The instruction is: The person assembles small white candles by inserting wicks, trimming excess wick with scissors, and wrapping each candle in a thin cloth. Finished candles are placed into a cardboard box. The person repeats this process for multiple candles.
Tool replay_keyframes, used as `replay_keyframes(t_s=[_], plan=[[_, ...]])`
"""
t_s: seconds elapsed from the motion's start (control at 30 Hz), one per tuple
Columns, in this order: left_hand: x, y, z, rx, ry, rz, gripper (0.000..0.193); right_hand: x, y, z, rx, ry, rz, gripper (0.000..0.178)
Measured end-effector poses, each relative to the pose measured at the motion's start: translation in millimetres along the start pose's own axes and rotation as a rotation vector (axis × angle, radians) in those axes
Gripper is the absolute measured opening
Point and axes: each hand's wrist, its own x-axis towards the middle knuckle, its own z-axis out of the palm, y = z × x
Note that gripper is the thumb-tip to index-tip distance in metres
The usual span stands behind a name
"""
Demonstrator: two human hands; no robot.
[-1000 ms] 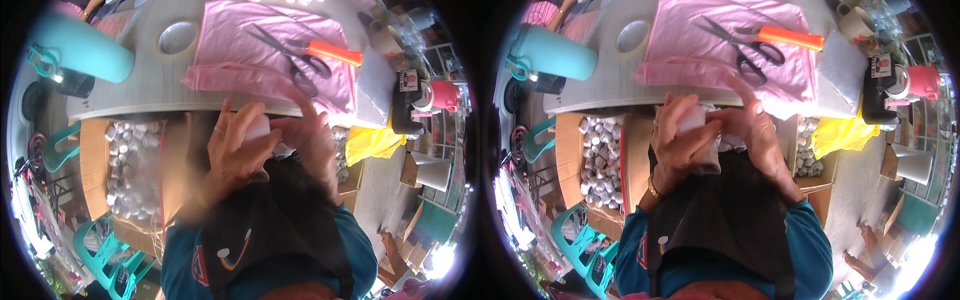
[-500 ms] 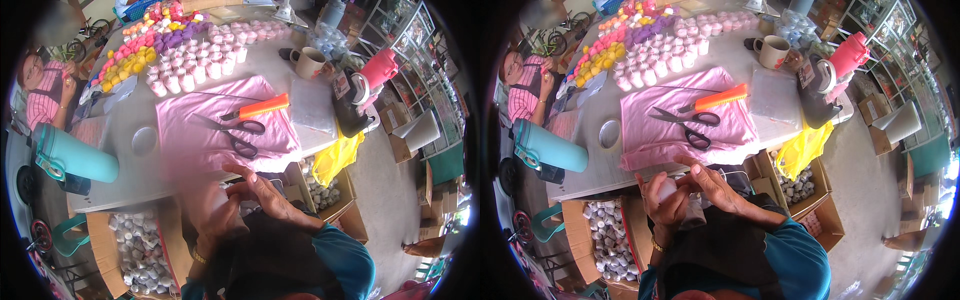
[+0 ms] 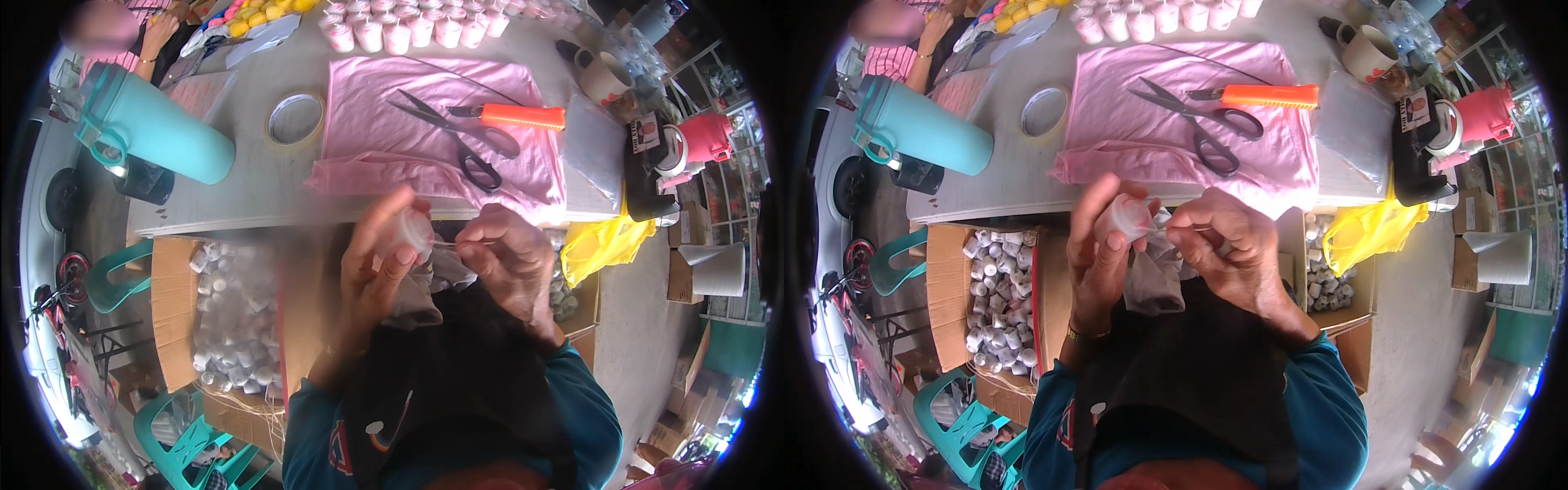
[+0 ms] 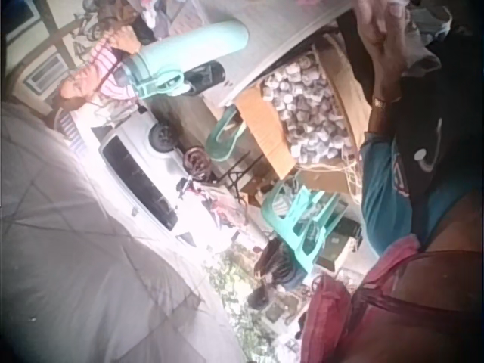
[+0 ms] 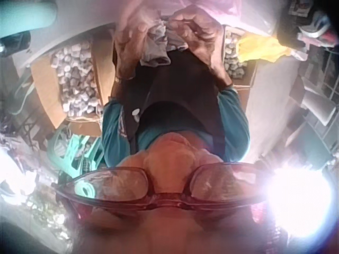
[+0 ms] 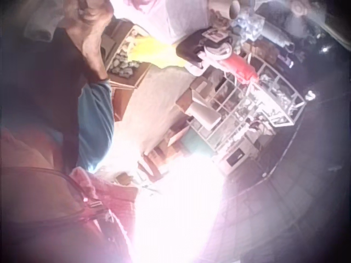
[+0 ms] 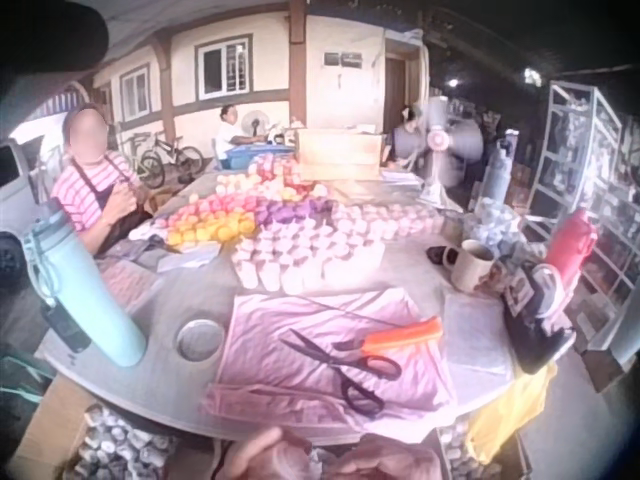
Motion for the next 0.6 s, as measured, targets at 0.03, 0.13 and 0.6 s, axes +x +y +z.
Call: replay_keyframes(t_s=[0.03,0.13,0.6], plan=[[1.8,-1.1,-1.7,-0.063,-0.009,-0.015,0.057,2.4,-2.1,-1.0,-0.016,-0.012,-0.033,0.014],[6.2,-2.2,-12.0,-0.37,-0.171,-0.099,0.054,10.5,-6.4,-1.9,-0.093,-0.054,-0.119,0.014],[5.6,-10.8,-23.0,-0.478,-0.18,-0.14,0.047,19.5,-9.4,13.0,-0.297,-0.069,-0.371,0.018]])
